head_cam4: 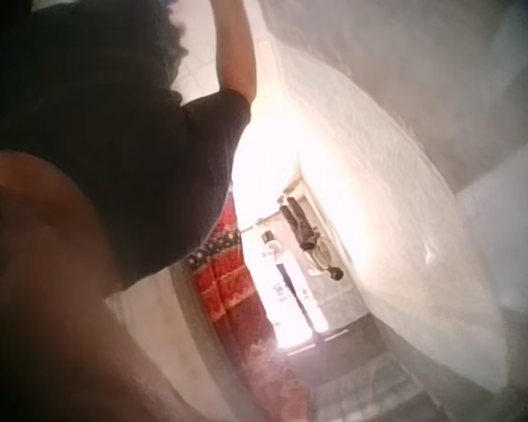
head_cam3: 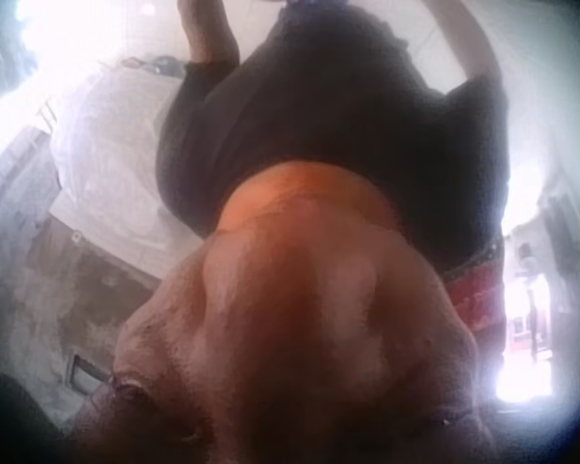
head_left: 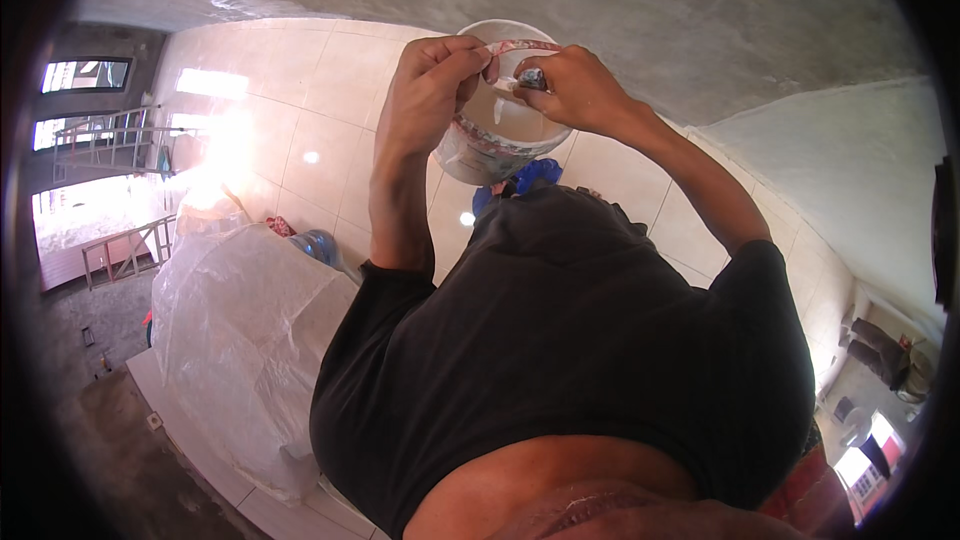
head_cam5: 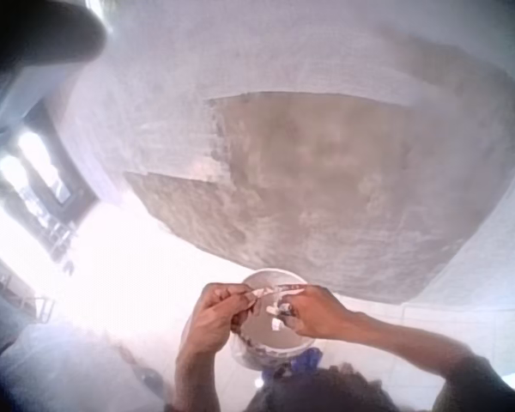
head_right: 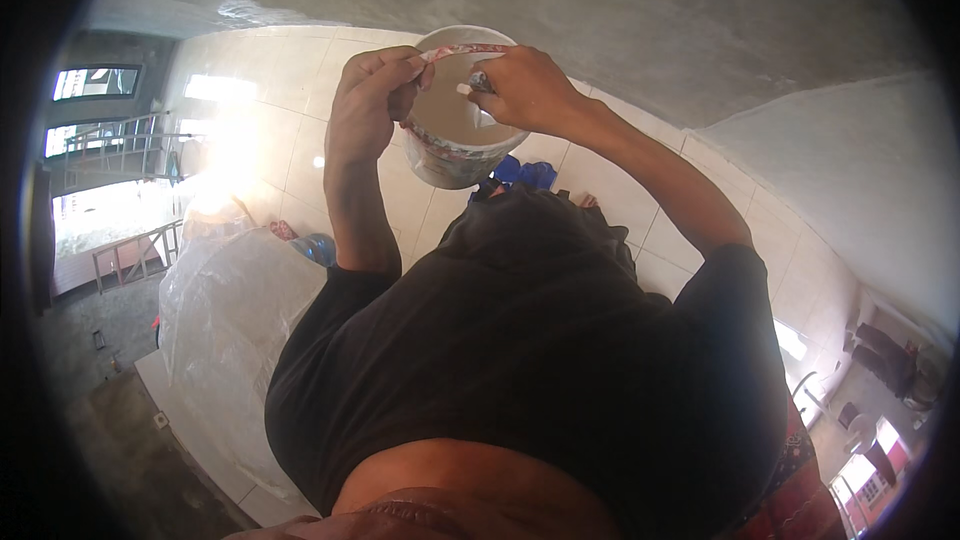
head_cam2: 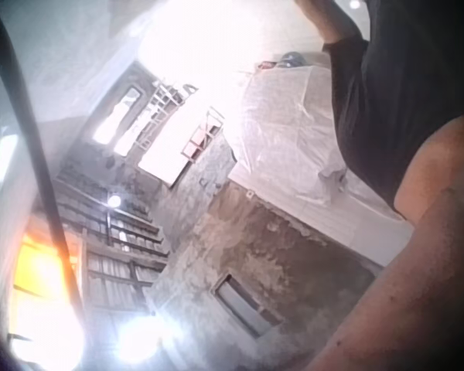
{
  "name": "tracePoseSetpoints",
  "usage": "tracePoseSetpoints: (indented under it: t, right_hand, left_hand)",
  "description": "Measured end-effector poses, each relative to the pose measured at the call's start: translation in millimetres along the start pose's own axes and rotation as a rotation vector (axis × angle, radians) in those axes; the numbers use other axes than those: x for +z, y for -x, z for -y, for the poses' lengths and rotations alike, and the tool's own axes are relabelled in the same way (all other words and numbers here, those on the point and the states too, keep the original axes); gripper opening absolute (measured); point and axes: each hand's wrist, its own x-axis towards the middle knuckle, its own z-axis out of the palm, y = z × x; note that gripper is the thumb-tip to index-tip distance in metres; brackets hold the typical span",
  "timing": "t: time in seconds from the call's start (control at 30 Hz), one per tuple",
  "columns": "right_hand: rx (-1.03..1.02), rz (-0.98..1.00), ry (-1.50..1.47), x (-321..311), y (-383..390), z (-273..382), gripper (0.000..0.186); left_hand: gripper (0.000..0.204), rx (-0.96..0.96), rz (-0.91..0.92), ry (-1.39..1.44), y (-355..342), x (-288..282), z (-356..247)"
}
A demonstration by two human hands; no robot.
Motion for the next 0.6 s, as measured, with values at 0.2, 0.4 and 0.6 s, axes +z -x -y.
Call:
tracePoseSetpoints:
  t: [0.2, 0.4, 0.6]
  right_hand:
    - [0.031, -0.007, 0.009, 3, 1, -3, 0.023]
    - [0.010, -0.018, 0.075, -8, 12, 8, 0.024]
    - [-0.396, -0.288, 0.220, 6, 19, -4, 0.028]
  left_hand:
    - [0.023, -0.021, -0.017, 0.023, 0, 0, -1]
    - [0.023, -0.041, -0.052, 0.019, 3, 2, -1]
    - [0.023, -0.035, -0.049, 0.012, 7, 1, 2]
